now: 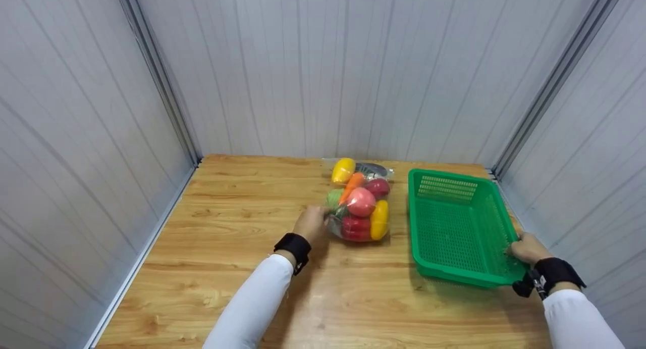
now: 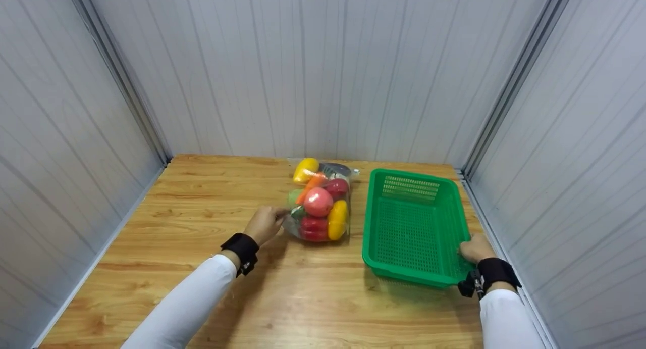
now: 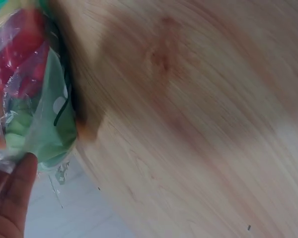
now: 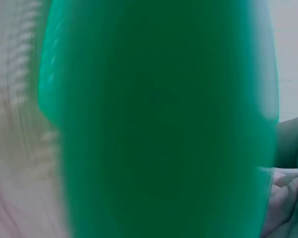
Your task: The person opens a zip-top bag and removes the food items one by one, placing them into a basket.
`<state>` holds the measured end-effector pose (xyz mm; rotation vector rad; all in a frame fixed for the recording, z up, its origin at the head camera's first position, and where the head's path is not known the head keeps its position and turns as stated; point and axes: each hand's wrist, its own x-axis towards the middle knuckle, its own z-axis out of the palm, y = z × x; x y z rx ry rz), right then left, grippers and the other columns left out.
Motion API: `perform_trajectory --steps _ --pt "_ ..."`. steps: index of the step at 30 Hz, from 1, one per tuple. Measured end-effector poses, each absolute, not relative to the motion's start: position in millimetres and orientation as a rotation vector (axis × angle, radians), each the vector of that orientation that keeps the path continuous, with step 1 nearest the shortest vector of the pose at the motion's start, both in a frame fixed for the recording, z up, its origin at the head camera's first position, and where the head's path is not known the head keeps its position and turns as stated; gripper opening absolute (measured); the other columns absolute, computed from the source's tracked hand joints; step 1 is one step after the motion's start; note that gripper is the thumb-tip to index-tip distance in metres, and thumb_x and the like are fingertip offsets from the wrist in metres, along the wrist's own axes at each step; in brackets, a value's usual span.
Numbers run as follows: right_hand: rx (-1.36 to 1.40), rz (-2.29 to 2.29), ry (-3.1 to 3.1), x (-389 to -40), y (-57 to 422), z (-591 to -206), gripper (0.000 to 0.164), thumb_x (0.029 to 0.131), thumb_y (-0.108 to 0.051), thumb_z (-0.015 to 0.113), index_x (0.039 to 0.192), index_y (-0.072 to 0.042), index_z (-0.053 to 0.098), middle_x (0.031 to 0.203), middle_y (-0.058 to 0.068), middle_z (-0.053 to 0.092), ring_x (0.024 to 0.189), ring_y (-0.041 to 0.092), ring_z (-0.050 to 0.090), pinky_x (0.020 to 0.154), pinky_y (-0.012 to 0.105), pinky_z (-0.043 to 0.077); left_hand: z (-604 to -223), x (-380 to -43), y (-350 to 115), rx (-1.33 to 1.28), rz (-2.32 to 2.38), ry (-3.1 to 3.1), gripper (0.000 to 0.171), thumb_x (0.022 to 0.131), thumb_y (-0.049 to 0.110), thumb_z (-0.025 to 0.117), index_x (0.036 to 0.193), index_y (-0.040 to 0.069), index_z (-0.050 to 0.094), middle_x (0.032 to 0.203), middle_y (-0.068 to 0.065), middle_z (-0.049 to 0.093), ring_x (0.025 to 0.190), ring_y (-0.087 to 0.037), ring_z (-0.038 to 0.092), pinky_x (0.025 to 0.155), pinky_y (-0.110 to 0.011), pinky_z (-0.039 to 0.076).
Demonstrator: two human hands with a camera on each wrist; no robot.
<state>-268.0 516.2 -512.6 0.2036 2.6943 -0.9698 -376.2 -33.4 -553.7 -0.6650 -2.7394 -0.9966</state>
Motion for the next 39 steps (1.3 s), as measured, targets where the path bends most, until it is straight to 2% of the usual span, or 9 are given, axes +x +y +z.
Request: perform_trajectory --steps 3,5,10,13,19,26,30,35,39 --pt "0.180 -0.957 2.705 -272 514 -512 0.068 0.101 -0.006 0.053 0.144 0.036 0.022 0.126 0.052 0.052 0.104 0.049 0.066 0.082 0.046 0.059 -553 -376 -41 -0.649 -1.004 -2.708 0.027 0.098 -0.010 0.063 0.109 0.003 0.084 0.094 -0.011 0.079 0.084 -0.021 0.068 0.078 -0.038 0.058" --pt "0.178 -0.944 2.704 -274 511 -510 0.073 0.101 -0.009 0.057 0.145 0.036 0.020 0.128 0.053 0.049 0.108 0.055 0.064 0.087 0.051 0.059 -553 -376 -47 -0.650 -0.990 -2.693 0.028 0.096 -0.013 0.062 0.106 0.002 0.083 0.092 -0.011 0.079 0.084 -0.021 0.068 0.077 -0.039 0.058" --pt "0.202 -0.881 2.738 -279 484 -493 0.094 0.104 -0.021 0.061 0.153 0.032 0.000 0.151 0.062 0.018 0.138 0.074 0.033 0.113 0.075 0.041 -554 -373 -71 -0.648 -0.957 -2.674 0.029 0.096 -0.014 0.062 0.111 -0.001 0.083 0.104 -0.018 0.082 0.097 -0.034 0.079 0.087 -0.047 0.064" --pt "0.183 -0.849 2.828 -284 458 -479 0.096 0.105 -0.021 0.061 0.157 0.028 -0.003 0.157 0.059 0.010 0.144 0.075 0.022 0.119 0.079 0.029 -553 -372 -91 -0.676 -0.977 -2.633 0.027 0.093 -0.016 0.062 0.110 -0.005 0.081 0.103 -0.021 0.081 0.097 -0.038 0.078 0.088 -0.050 0.064" --pt "0.091 -0.813 3.005 -292 398 -472 0.084 0.106 -0.021 0.064 0.162 0.019 0.016 0.160 0.052 0.023 0.146 0.070 0.029 0.117 0.078 0.033 -549 -371 -132 -0.721 -1.029 -2.610 0.025 0.090 -0.018 0.063 0.104 -0.006 0.081 0.102 -0.021 0.081 0.096 -0.037 0.078 0.087 -0.053 0.063" --pt "-0.110 -0.961 3.044 -284 329 -469 0.070 0.108 -0.017 0.063 0.163 0.011 0.029 0.163 0.042 0.034 0.151 0.061 0.034 0.120 0.074 0.035 -538 -380 -180 -0.521 -1.060 -2.768 0.030 0.091 -0.017 0.061 0.106 -0.003 0.083 0.106 -0.020 0.081 0.100 -0.035 0.075 0.088 -0.049 0.062" --pt "-0.211 -1.026 3.057 -280 297 -471 0.062 0.108 -0.015 0.065 0.160 0.008 0.039 0.159 0.037 0.046 0.148 0.055 0.045 0.118 0.069 0.042 -527 -387 -195 -0.468 -1.096 -2.883 0.032 0.092 -0.016 0.058 0.111 -0.004 0.082 0.112 -0.024 0.080 0.106 -0.041 0.074 0.092 -0.051 0.061" --pt "-0.297 -1.083 3.061 -275 267 -479 0.053 0.106 -0.011 0.067 0.152 0.007 0.049 0.148 0.033 0.058 0.137 0.050 0.057 0.110 0.064 0.050 -506 -387 -176 -0.331 -1.168 -3.000 0.042 0.098 0.000 0.064 0.140 -0.005 0.067 0.144 -0.026 0.068 0.134 -0.046 0.064 0.113 -0.054 0.053" --pt "-0.330 -1.138 3.041 -273 249 -488 0.050 0.104 -0.009 0.070 0.148 0.007 0.052 0.143 0.030 0.063 0.131 0.046 0.062 0.108 0.061 0.053 -492 -378 -129 -0.265 -1.072 -2.908 0.050 0.103 0.018 0.062 0.150 -0.001 0.059 0.151 -0.024 0.063 0.137 -0.043 0.063 0.118 -0.055 0.049"
